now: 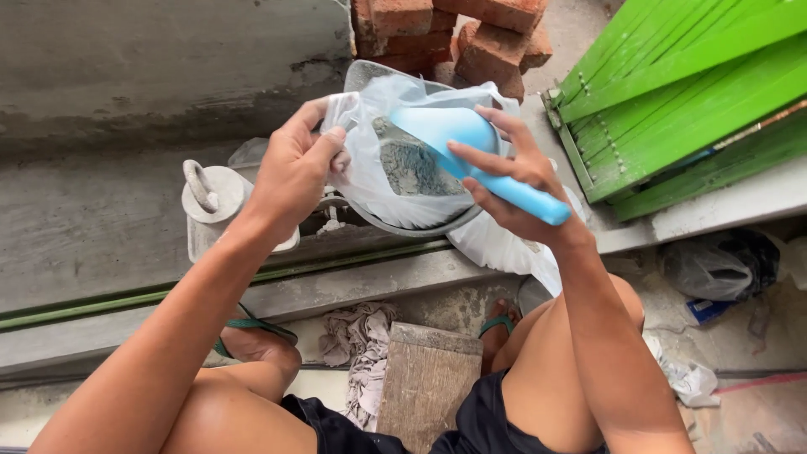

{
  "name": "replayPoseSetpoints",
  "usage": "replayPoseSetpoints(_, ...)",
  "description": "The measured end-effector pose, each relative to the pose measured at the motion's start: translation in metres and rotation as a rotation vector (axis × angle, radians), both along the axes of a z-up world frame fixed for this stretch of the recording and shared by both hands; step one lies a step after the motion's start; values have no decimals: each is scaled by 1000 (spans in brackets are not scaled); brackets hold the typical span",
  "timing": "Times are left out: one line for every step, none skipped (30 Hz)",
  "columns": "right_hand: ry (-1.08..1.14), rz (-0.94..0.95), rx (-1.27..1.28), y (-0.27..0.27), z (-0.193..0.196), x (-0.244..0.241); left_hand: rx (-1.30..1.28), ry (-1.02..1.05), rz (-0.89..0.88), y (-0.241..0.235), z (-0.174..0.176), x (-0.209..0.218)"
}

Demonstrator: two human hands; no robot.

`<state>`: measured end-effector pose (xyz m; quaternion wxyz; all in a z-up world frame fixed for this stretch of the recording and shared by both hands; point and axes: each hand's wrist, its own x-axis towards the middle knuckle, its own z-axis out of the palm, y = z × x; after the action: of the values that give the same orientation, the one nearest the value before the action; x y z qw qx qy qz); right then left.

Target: The person scoops a gray powder from a large plastic-lined bucket into several smaller white plastic bags using a blue hand scoop.

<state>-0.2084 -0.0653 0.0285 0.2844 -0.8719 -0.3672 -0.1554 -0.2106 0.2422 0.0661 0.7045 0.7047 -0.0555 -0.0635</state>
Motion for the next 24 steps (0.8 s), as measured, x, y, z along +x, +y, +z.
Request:
replayPoseSetpoints(35,53,113,0,-1,2,84,-13,9,1,4,-1)
replayPoseSetpoints(64,97,230,-1,-2,2,172,-31,8,1,7,-2)
replayPoseSetpoints(66,76,237,-8,1,0,178,-28,-13,4,6,-2)
replayPoseSetpoints(106,88,341,-17,4,-2,227,-50,-21,5,4,-3)
replayPoseSetpoints(145,100,446,-26,8,-5,275,-73,-28,7,3,-3)
replayPoseSetpoints(144,85,446,-36,5,-8,273,-73,-44,6,7,-6)
replayPoseSetpoints(343,3,663,-46,2,-12,372,-71,-39,5,11,-9)
replayPoseSetpoints(543,-79,880,-54,0,-16,473,-71,-31,5,16,-13)
replayPoseSetpoints(539,-92,884,-61,0,-18,473,-71,-45,2,23,-14)
replayPoseSetpoints(604,-98,1058,-68,0,-20,634,9,-2,-1,29,-16)
replayPoseSetpoints(665,-102,1235,-76,0,-22,795,88,42,-4,36,-18)
replayPoseSetpoints(659,-114,1243,-81,8,-29,799,85,28,-1,32,-20)
replayPoseSetpoints(672,-238,1341,-86,16,-36,918,-224,61,1,28,-21)
replayPoseSetpoints(677,-360,1440,-91,23,-42,1019,-544,87,4,25,-21)
replayPoseSetpoints(669,-370,1450,-95,29,-46,1020,-552,73,-10,37,-23)
replayPoseSetpoints(638,-551,1543,-99,32,-55,1004,-759,38,-24,47,-26)
replayPoseSetpoints(601,-735,1628,-103,35,-64,975,-965,-2,-39,57,-30)
replayPoseSetpoints(594,-754,1636,-102,27,-73,969,-967,-22,-63,54,-26)
replayPoseSetpoints(507,-802,1701,-101,19,-83,911,-999,-148,-86,52,-22)
replayPoseSetpoints(415,-836,1760,-100,13,-87,853,-1033,-261,-110,50,-17)
replayPoseSetpoints(406,-841,1764,-101,-7,-97,848,-1039,-269,-137,38,-10)
replayPoseSetpoints(311,-862,1793,-101,-28,-105,931,-1063,-377,-162,26,-3)
replayPoseSetpoints(215,-882,1821,-102,-48,-113,1013,-1085,-486,-188,13,5)
replayPoseSetpoints(214,-887,1826,-96,-60,-120,1014,-1086,-494,-216,-14,17)
